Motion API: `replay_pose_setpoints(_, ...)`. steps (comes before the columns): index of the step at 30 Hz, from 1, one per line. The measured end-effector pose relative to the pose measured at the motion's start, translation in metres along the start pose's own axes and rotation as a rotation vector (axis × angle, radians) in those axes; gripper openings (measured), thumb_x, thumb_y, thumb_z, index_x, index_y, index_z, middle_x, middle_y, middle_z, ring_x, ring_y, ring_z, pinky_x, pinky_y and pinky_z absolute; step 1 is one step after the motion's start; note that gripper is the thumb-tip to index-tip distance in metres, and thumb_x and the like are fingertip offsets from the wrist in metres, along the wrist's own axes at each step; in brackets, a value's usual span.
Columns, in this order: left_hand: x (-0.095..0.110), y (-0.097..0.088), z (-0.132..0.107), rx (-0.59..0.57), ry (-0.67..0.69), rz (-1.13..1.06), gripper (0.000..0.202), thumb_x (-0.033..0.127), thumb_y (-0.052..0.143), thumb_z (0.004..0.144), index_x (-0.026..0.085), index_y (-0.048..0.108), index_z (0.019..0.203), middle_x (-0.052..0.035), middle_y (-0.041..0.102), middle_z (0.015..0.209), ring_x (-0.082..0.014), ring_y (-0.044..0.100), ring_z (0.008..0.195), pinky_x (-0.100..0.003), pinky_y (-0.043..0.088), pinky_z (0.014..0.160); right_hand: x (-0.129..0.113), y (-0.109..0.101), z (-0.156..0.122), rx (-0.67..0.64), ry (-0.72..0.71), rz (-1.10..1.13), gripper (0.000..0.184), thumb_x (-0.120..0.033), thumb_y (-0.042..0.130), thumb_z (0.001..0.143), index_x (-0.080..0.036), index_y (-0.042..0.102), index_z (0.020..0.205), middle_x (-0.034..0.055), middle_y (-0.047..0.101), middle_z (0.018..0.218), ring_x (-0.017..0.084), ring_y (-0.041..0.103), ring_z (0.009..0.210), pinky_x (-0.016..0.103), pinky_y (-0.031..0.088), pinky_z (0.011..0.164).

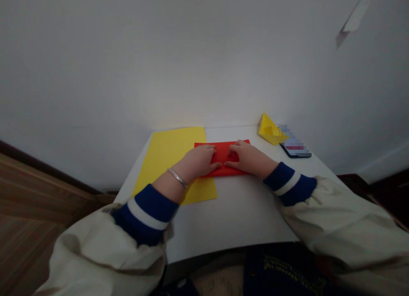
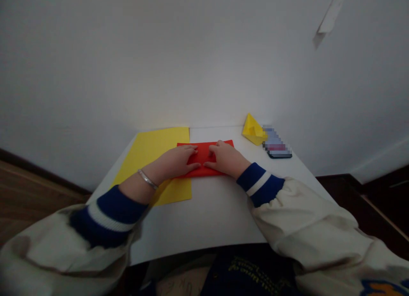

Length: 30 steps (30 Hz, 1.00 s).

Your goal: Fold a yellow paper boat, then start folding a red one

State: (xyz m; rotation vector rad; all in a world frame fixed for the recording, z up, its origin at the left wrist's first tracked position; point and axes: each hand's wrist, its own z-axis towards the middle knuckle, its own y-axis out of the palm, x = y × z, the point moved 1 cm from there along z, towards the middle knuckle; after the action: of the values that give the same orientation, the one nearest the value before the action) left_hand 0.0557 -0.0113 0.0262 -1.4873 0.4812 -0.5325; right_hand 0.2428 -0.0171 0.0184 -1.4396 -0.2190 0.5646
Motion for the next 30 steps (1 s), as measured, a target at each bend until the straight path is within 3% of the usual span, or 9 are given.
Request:
replay_pose_setpoints(10,0.006,0.009,-0.001,0.012,-0.003,0.040,0.049,0.042,0.045,0.090,0.004,0.056,0.119,-0.0204,0.057,0.124,-0.0281,0.052,0.117,-0.036,0.036,0.103,-0.005,-0.001,-0.003,0.001,-0.021,-0.079,0.032,-0.045,0.061,0.082,-0.015,0.061,0.094,0.0123,0.058,0.096,0.021,0.056,0.082,0.031,0.043,0.074)
replay_pose_setpoints(17,0.006,0.016,-0.003,0.011,-0.022,0.044,0.068,0.053,0.045,0.088,-0.001,0.047,0.130,-0.0244,0.050,0.134,-0.0325,0.043,0.128,-0.039,0.031,0.108,-0.004,0.000,-0.005,-0.045,-0.030,-0.057,0.050,-0.059,0.060,0.077,-0.015,0.061,0.100,0.0143,0.057,0.102,0.023,0.057,0.085,0.035,0.047,0.076)
replay_pose_setpoints(23,0.001,0.028,-0.005,-0.034,-0.092,0.009,0.081,0.063,0.041,0.086,0.001,0.037,0.139,-0.0237,0.034,0.147,-0.0338,0.028,0.138,-0.042,0.024,0.112,-0.003,0.000,-0.006,-0.073,-0.034,-0.028,0.061,-0.064,0.064,0.071,-0.014,0.060,0.105,0.0149,0.057,0.105,0.027,0.058,0.093,0.038,0.048,0.081)
replay_pose_setpoints(27,-0.001,0.030,-0.005,-0.084,-0.108,-0.021,0.070,0.056,0.031,0.093,0.007,0.033,0.143,-0.0190,0.028,0.152,-0.0320,0.020,0.142,-0.047,0.020,0.113,-0.004,-0.001,-0.006,-0.093,-0.033,-0.035,0.049,-0.056,0.058,0.081,-0.014,0.059,0.107,0.0157,0.056,0.108,0.025,0.059,0.092,0.037,0.048,0.081)
replay_pose_setpoints(30,-0.003,0.027,-0.005,-0.063,-0.056,-0.007,0.059,0.047,0.026,0.096,0.010,0.038,0.141,-0.0181,0.033,0.150,-0.0314,0.026,0.140,-0.047,0.023,0.111,-0.003,-0.003,-0.005,-0.092,-0.051,-0.022,0.036,-0.046,0.049,0.089,-0.016,0.061,0.106,0.0147,0.057,0.107,0.023,0.059,0.093,0.036,0.047,0.083)
